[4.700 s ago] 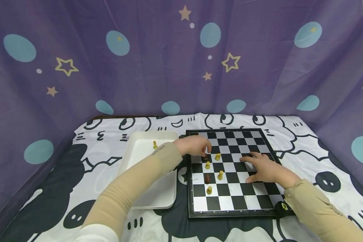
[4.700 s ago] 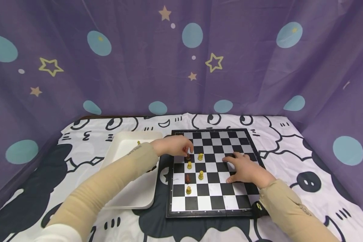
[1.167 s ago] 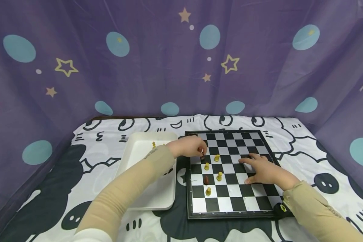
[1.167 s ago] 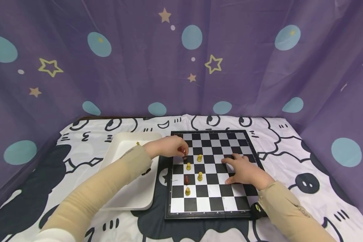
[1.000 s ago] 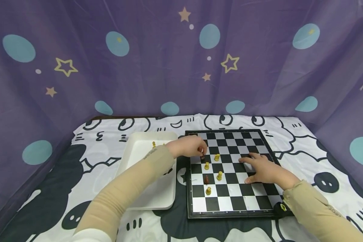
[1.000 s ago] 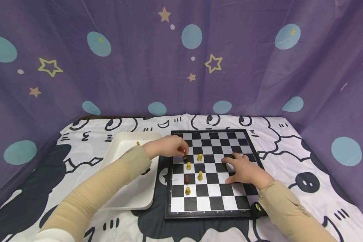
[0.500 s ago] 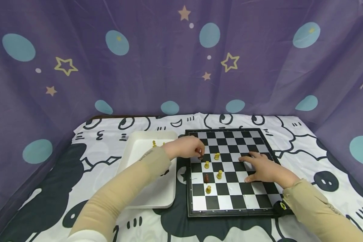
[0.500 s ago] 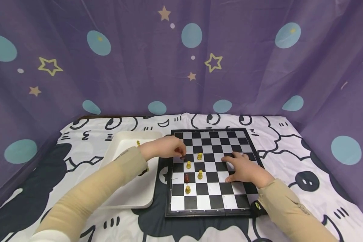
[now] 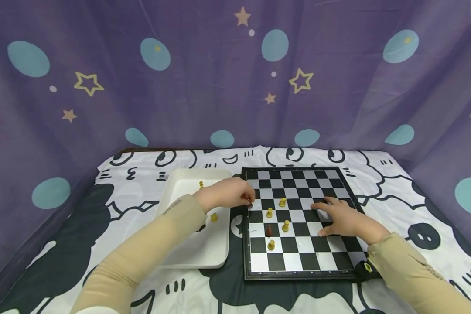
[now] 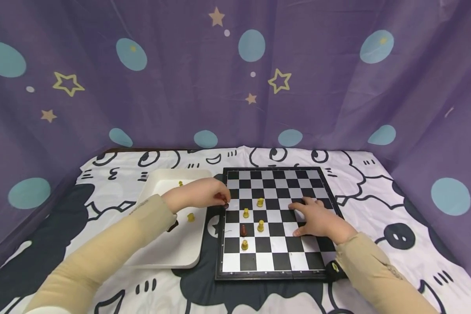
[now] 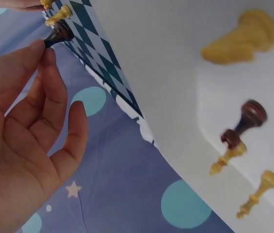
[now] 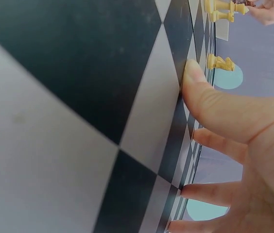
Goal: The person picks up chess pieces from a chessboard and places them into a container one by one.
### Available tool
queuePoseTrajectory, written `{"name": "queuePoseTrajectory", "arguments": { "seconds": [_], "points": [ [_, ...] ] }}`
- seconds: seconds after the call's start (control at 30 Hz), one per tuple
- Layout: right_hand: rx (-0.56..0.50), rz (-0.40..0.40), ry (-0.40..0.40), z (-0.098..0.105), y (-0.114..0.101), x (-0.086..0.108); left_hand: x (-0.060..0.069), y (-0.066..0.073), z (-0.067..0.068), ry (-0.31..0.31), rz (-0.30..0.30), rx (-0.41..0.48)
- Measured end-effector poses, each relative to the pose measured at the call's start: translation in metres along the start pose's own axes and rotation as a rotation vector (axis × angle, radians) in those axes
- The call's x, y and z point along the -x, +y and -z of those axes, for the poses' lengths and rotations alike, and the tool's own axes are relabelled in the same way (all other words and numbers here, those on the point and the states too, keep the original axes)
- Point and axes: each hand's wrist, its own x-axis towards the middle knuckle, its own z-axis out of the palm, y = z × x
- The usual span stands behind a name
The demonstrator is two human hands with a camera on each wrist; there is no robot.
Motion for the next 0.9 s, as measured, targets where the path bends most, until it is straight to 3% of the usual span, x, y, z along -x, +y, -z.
{"name": "queuePoseTrajectory", "arguments": {
  "seconds": [0.4,0.7,0.9],
  "points": [
    [0.006,0.025,0.004,0.0,0.0,0.001,0.028,-0.014,0.01,0.082,0.0,0.027],
    [0.012,0.029,0.003,0.0,-0.001,0.001,0.047,-0.025,0.015,0.109,0.073,0.053],
    [0.009,0.029,0.009,-0.001,0.001,0.001,0.057,-0.035,0.017,0.117,0.084,0.066]
  ]
}}
